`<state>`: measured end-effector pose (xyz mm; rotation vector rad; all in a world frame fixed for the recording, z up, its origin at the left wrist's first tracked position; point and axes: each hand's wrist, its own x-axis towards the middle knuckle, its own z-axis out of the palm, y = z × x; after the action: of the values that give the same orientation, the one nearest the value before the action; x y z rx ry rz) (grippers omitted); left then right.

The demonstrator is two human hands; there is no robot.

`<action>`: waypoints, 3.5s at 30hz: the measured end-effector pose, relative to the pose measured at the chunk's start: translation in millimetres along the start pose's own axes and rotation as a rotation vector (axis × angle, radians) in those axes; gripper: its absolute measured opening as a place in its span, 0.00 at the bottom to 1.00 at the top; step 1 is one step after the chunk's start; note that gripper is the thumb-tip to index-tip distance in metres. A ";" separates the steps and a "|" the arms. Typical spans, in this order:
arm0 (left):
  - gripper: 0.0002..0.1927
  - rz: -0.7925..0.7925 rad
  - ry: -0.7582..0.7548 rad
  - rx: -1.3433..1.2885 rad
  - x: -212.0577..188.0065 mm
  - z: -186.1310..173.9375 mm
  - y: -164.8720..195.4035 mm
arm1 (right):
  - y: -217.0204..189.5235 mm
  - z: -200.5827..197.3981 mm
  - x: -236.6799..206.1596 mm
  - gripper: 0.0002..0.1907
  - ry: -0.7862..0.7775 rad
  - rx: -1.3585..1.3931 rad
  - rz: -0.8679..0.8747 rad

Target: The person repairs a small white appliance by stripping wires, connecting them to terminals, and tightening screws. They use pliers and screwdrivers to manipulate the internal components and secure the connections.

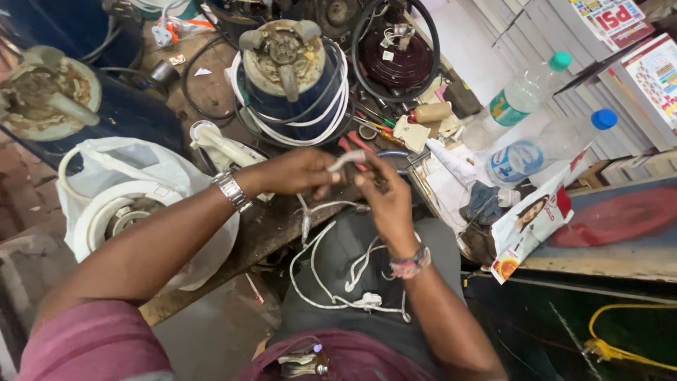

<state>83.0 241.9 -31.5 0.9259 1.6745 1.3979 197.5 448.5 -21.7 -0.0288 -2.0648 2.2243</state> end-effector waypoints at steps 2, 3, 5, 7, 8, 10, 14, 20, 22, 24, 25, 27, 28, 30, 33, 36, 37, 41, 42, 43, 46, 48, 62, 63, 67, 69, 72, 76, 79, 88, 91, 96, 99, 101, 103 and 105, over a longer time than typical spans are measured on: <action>0.19 0.022 -0.067 0.177 -6.4 -3.9 -8.2 | -3.1 9.7 14.0 0.18 -0.089 -0.028 -0.113; 0.20 0.039 -0.065 0.193 -9.1 -6.4 -11.1 | -5.9 15.7 18.8 0.16 -0.128 -0.109 -0.205; 0.21 0.071 -0.051 0.220 -14.1 -12.0 -16.3 | -11.4 30.6 22.4 0.11 -0.137 -0.260 -0.320; 0.19 0.047 0.017 0.293 -17.0 -16.9 -21.2 | -14.5 49.1 23.3 0.07 -0.070 -0.389 -0.372; 0.18 0.037 0.049 0.334 -16.7 -19.6 -23.4 | -15.8 57.1 25.0 0.07 -0.052 -0.416 -0.393; 0.14 0.149 0.082 0.411 -17.6 -23.8 -28.6 | -18.0 68.9 27.6 0.08 -0.013 -0.476 -0.430; 0.12 0.090 0.130 0.520 -18.6 -28.9 -35.4 | -17.8 78.8 33.0 0.08 0.010 -0.503 -0.475; 0.13 0.105 0.120 0.508 -24.1 -27.2 -25.8 | -2.4 70.2 31.3 0.09 0.037 -0.424 -0.422; 0.13 0.088 0.081 0.328 -26.3 -26.8 -18.7 | 10.4 63.4 30.8 0.10 0.041 -0.370 -0.372; 0.13 0.021 0.080 0.186 -28.6 -28.1 -11.9 | 25.9 50.0 34.5 0.12 0.046 -0.233 -0.364; 0.13 -0.036 0.096 0.134 -29.0 -29.1 -9.0 | 34.6 40.9 36.8 0.13 0.049 -0.165 -0.359; 0.13 -0.086 0.150 0.074 -29.2 -32.0 -5.2 | 53.3 18.4 40.7 0.10 0.175 0.110 -0.071; 0.13 -0.078 0.186 0.064 -28.5 -33.7 -4.3 | 62.7 5.5 41.7 0.09 0.239 0.245 0.075; 0.13 -0.085 0.232 0.049 -26.7 -35.1 -5.4 | 82.4 -16.3 39.9 0.05 0.199 0.476 0.135; 0.13 -0.112 0.264 0.046 -20.3 -35.2 -9.5 | 104.3 -37.0 33.8 0.03 0.205 0.634 0.142; 0.14 -0.154 0.288 0.060 -16.7 -29.6 -13.8 | 111.7 -43.0 24.3 0.07 0.184 0.715 0.105; 0.14 -0.170 0.305 0.074 -15.7 -27.5 -14.6 | 110.7 -43.8 22.5 0.08 0.161 0.737 0.085; 0.15 -0.216 0.357 0.079 -14.4 -22.9 -15.1 | 101.6 -42.2 19.2 0.08 0.144 0.768 0.071; 0.15 -0.240 0.358 0.079 -13.7 -22.7 -15.3 | 99.7 -41.7 19.9 0.09 0.140 0.784 0.072; 0.16 -0.262 0.358 0.079 -12.4 -22.5 -15.9 | 98.5 -41.7 20.6 0.09 0.138 0.799 0.071; 0.16 -0.273 0.352 0.063 -8.5 -22.8 -19.9 | 97.4 -42.1 23.1 0.10 0.147 0.780 0.055; 0.16 -0.257 0.342 0.039 -7.1 -23.5 -23.7 | 96.7 -43.2 24.2 0.10 0.142 0.782 0.031; 0.13 0.155 0.386 0.612 -18.0 5.5 -2.5 | 79.3 -19.7 17.7 0.10 0.094 0.856 0.181; 0.13 0.128 0.357 0.565 -19.4 6.1 0.0 | 81.1 -17.8 18.0 0.10 0.095 0.811 0.167; 0.13 0.135 0.383 0.695 -21.7 11.2 7.9 | 87.0 -12.2 20.0 0.14 0.186 0.718 0.131; 0.13 0.181 0.411 0.683 -23.5 14.9 11.3 | 89.1 -6.9 20.4 0.11 0.280 0.942 0.207; 0.12 0.268 0.493 0.729 -28.3 21.6 15.9 | 89.2 3.3 18.2 0.09 0.288 1.130 0.316; 0.11 0.263 0.489 0.787 -31.3 26.3 17.5 | 79.5 10.5 16.2 0.11 0.104 0.933 0.263; 0.14 0.077 0.418 0.750 -26.3 24.8 12.6 | 68.0 13.1 13.9 0.10 0.259 0.649 -0.004; 0.17 -0.158 -0.047 0.176 -21.6 6.9 1.6 | 55.9 15.9 -2.9 0.06 0.220 0.132 -0.307; 0.18 0.084 -0.188 0.288 -23.6 20.0 6.0 | 60.9 13.6 -1.0 0.05 0.228 0.298 -0.214; 0.16 -0.090 -0.280 0.060 -26.9 16.6 6.3 | 68.3 12.9 -1.3 0.04 0.172 0.645 -0.047; 0.15 -0.119 -0.246 0.045 -24.1 8.2 0.9 | 70.2 12.8 -2.4 0.05 0.006 0.783 -0.092; 0.15 -0.118 -0.248 0.056 -22.3 7.8 -3.4 | 71.7 12.3 -2.8 0.06 -0.047 0.814 -0.100; 0.16 -0.082 -0.295 0.054 -21.2 10.0 -6.7 | 73.7 10.7 -2.7 0.05 -0.009 0.821 -0.056; 0.15 -0.071 -0.216 0.127 -21.4 9.8 -8.7 | 76.0 6.8 -0.4 0.05 0.030 0.766 0.002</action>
<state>100.8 226.1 -39.2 1.0395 1.6295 1.1128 192.4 436.3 -96.8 -0.0016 -1.0751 2.8194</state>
